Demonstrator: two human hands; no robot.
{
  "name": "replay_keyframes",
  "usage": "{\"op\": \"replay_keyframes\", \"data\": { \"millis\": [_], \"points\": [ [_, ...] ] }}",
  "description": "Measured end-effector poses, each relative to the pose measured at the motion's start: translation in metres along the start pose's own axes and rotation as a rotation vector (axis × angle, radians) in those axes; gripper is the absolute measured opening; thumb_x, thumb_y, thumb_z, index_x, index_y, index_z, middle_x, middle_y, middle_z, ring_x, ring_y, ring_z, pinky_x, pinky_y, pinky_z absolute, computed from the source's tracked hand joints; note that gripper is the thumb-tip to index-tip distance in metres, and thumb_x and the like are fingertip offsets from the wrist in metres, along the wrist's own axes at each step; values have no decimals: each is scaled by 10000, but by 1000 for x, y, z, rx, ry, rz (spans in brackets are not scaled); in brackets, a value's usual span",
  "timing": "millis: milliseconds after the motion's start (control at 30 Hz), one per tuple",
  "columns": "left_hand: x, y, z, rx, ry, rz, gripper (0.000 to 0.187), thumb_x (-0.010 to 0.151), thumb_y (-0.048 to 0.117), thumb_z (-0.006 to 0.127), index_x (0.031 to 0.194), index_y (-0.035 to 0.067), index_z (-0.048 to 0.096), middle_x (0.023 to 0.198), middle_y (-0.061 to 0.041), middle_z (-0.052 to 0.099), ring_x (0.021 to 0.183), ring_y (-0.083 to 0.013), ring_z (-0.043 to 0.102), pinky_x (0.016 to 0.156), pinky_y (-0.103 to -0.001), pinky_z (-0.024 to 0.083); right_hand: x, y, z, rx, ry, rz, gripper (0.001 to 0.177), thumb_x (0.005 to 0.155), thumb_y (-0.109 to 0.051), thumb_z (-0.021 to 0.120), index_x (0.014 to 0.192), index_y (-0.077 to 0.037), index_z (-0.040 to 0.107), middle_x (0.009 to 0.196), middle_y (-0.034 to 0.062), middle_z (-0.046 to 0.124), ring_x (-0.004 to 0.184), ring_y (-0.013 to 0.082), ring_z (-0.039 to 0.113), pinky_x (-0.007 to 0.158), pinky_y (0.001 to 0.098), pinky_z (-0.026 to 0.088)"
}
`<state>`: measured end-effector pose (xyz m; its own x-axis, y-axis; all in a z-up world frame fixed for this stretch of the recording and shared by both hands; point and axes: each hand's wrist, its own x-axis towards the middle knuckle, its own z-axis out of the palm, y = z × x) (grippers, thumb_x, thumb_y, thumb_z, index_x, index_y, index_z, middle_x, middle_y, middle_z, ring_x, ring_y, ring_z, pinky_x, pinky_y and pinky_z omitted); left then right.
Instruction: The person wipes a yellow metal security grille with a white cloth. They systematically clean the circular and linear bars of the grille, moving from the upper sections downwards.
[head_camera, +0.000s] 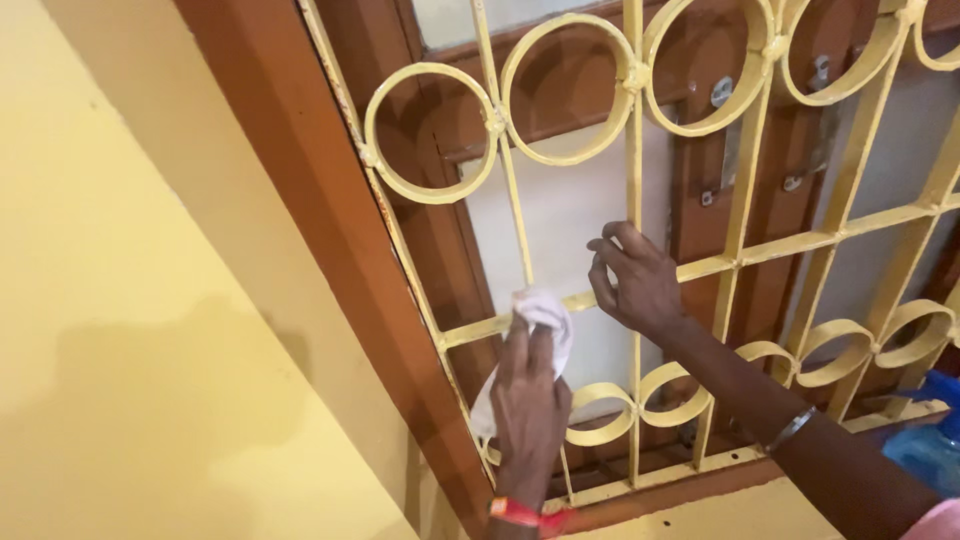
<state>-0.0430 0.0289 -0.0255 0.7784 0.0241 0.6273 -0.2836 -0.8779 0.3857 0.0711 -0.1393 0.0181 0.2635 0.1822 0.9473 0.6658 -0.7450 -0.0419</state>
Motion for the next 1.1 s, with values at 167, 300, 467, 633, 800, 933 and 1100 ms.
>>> {"op": "replay_keyframes", "data": {
  "millis": [167, 300, 467, 633, 800, 933, 1100],
  "points": [
    [19, -13, -70, 286, 519, 223, 484, 826, 165, 724, 1253, 22, 548, 1474, -272, 490, 1511, -505, 307, 1278, -694, 99, -3, 0, 1, 28, 4, -6, 157, 874, -55, 672, 1023, -59, 724, 1058, 80, 619, 784, 256, 661, 657, 391, 560],
    [82, -22, -121, 410, 653, 218, 611, 833, 147, 710, 1379, -65, 538, 1515, -340, 445, 1508, -532, 276, 1251, -707, 154, -7, 6, 5, 29, -19, -5, 172, 856, -55, 677, 1022, -56, 723, 1051, 84, 616, 798, 252, 664, 652, 385, 566],
    [111, -48, -106, 382, 586, 278, 600, 814, 182, 734, 1355, -22, 573, 1502, -317, 443, 1495, -510, 296, 1232, -696, 174, -7, 10, 8, 36, -24, -2, 191, 833, -48, 675, 1016, -58, 728, 1026, 79, 615, 795, 248, 664, 645, 389, 564],
    [74, -84, -66, 478, 469, 306, 529, 746, 187, 739, 1249, 74, 620, 1577, -214, 447, 1514, -361, 355, 1245, -627, 197, -9, 9, 9, 53, -39, 28, 170, 853, -46, 676, 1015, -49, 731, 1032, 83, 620, 762, 245, 654, 633, 395, 561],
    [38, -97, -42, 455, 390, 344, 546, 797, 255, 711, 1289, 36, 626, 1539, -173, 514, 1499, -295, 391, 1251, -585, 205, -10, 7, 6, 44, -41, 9, 175, 853, -51, 672, 1020, -47, 723, 1052, 86, 603, 809, 256, 656, 672, 405, 561],
    [18, -87, -33, 369, 320, 285, 544, 766, 270, 686, 1222, -25, 643, 1372, -214, 582, 1428, -329, 440, 1236, -601, 207, -11, 8, 7, 15, -41, -15, 173, 855, -58, 663, 1019, -39, 711, 1031, 81, 581, 856, 257, 661, 679, 398, 559],
    [11, -63, -24, 202, 430, 193, 436, 767, 202, 677, 1127, -45, 672, 1247, -224, 617, 1381, -360, 483, 1261, -603, 206, -10, 9, 9, -9, -66, 11, 157, 863, -55, 656, 1004, -36, 722, 1026, 82, 593, 787, 233, 651, 617, 382, 549]
  ]
}}
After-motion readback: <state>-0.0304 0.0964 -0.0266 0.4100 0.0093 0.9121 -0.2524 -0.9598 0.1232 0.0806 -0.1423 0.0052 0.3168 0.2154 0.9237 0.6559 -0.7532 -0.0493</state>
